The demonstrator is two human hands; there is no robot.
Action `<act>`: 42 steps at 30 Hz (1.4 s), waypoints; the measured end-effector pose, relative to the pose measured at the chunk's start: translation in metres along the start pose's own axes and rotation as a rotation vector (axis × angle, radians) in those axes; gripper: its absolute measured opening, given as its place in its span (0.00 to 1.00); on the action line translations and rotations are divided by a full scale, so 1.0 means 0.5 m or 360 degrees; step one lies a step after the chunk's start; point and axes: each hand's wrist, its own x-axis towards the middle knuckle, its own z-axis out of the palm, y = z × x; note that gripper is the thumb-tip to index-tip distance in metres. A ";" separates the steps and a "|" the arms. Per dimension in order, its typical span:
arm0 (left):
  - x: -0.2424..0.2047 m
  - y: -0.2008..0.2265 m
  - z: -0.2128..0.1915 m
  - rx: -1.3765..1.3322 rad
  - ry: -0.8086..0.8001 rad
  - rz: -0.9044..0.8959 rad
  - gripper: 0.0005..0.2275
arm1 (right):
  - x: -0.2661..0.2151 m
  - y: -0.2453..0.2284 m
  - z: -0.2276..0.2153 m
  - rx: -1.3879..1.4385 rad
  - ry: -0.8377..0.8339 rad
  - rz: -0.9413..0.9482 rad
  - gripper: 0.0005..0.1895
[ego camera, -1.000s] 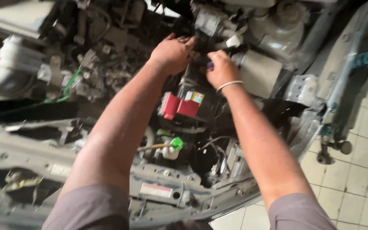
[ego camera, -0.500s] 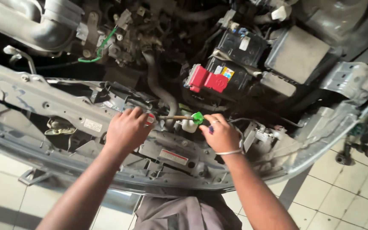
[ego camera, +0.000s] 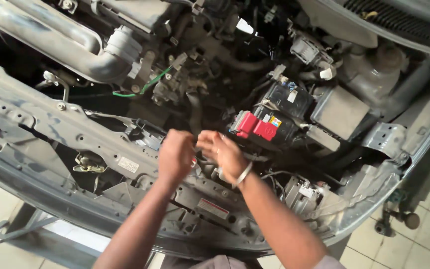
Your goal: The person works on a car engine by handling the battery terminals, pulling out and wiping a dipstick with a cloth, and pouring fluid from a bottle into a reservoir. They then close the hood and walk away.
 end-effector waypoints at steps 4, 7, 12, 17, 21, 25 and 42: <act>0.054 -0.029 -0.070 0.0002 0.0040 -0.0291 0.03 | 0.208 0.038 -0.086 -0.0273 0.0271 -0.0304 0.14; 0.058 -0.032 -0.107 0.0181 -0.0052 -0.0340 0.05 | 0.363 0.075 -0.143 -0.0126 0.0628 -0.0299 0.13; 0.053 -0.080 -0.123 -0.0112 0.0052 -0.0534 0.12 | 0.613 0.176 -0.375 -0.1663 0.1223 -0.0774 0.14; 0.045 -0.097 -0.136 -0.0030 -0.0070 -0.0298 0.11 | 0.595 0.161 -0.358 -0.1756 0.1162 -0.0849 0.15; 0.044 -0.097 -0.136 0.0052 -0.0162 -0.0132 0.11 | 0.572 0.152 -0.347 -0.1858 0.1009 -0.0928 0.18; 0.062 -0.102 -0.124 0.0062 -0.0233 -0.0266 0.12 | 0.610 0.175 -0.390 -0.1574 0.1031 -0.0891 0.17; 0.339 -0.327 0.353 0.1960 -0.1353 0.1263 0.11 | 0.563 0.132 -0.308 -0.2231 0.1032 -0.0517 0.24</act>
